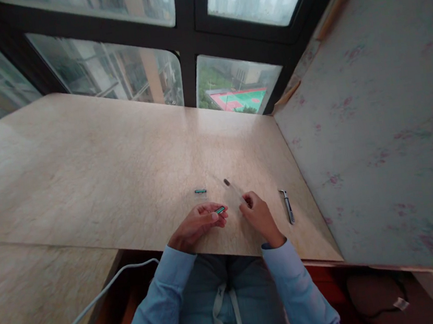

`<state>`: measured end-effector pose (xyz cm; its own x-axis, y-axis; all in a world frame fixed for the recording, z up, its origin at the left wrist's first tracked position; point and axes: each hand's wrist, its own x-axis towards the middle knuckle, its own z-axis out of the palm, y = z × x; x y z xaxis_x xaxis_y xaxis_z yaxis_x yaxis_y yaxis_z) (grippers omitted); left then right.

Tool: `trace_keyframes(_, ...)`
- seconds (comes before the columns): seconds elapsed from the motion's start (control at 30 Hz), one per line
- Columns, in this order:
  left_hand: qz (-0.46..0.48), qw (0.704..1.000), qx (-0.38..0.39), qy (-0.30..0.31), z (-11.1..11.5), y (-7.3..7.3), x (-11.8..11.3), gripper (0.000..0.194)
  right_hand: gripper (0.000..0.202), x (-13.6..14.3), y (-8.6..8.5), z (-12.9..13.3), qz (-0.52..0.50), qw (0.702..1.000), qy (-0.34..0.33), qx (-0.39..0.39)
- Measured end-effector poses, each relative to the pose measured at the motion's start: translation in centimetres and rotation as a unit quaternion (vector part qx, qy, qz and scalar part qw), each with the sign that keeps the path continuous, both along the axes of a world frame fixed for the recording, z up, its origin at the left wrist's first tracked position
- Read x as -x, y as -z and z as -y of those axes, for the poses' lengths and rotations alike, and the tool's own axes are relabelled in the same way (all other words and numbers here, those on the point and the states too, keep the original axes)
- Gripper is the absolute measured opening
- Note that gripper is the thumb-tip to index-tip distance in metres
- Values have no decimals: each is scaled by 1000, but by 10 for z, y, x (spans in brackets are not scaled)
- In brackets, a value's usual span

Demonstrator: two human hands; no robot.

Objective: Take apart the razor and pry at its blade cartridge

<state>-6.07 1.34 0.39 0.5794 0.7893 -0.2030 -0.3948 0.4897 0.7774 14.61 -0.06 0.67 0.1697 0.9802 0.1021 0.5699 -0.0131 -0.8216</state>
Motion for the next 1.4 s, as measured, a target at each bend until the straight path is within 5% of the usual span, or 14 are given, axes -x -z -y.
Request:
trace_keyframes(0.13,6,1000,-2,26,0,-1,-1,46,15,6,-20,23,-135,989,-62,21)
trace_keyframes(0.3,-4,997,-12,77,0,-3,-1,48,27,6,-42,29,-128,965,-228,2)
trace_keyframes(0.47,-24,991,-20,130,2,-6,-1,44,32,0,-38,21,-85,945,-314,-21)
trace_keyframes(0.8,15,995,-16,97,0,11,0,52,36,6,-13,21,-107,953,-239,-151)
trace_keyframes(1.0,60,995,-29,81,2,8,-3,49,29,10,-11,21,-91,953,-224,-182)
trace_keyframes(1.4,140,989,9,45,-1,20,-5,39,52,23,-44,63,-167,972,-137,-87)
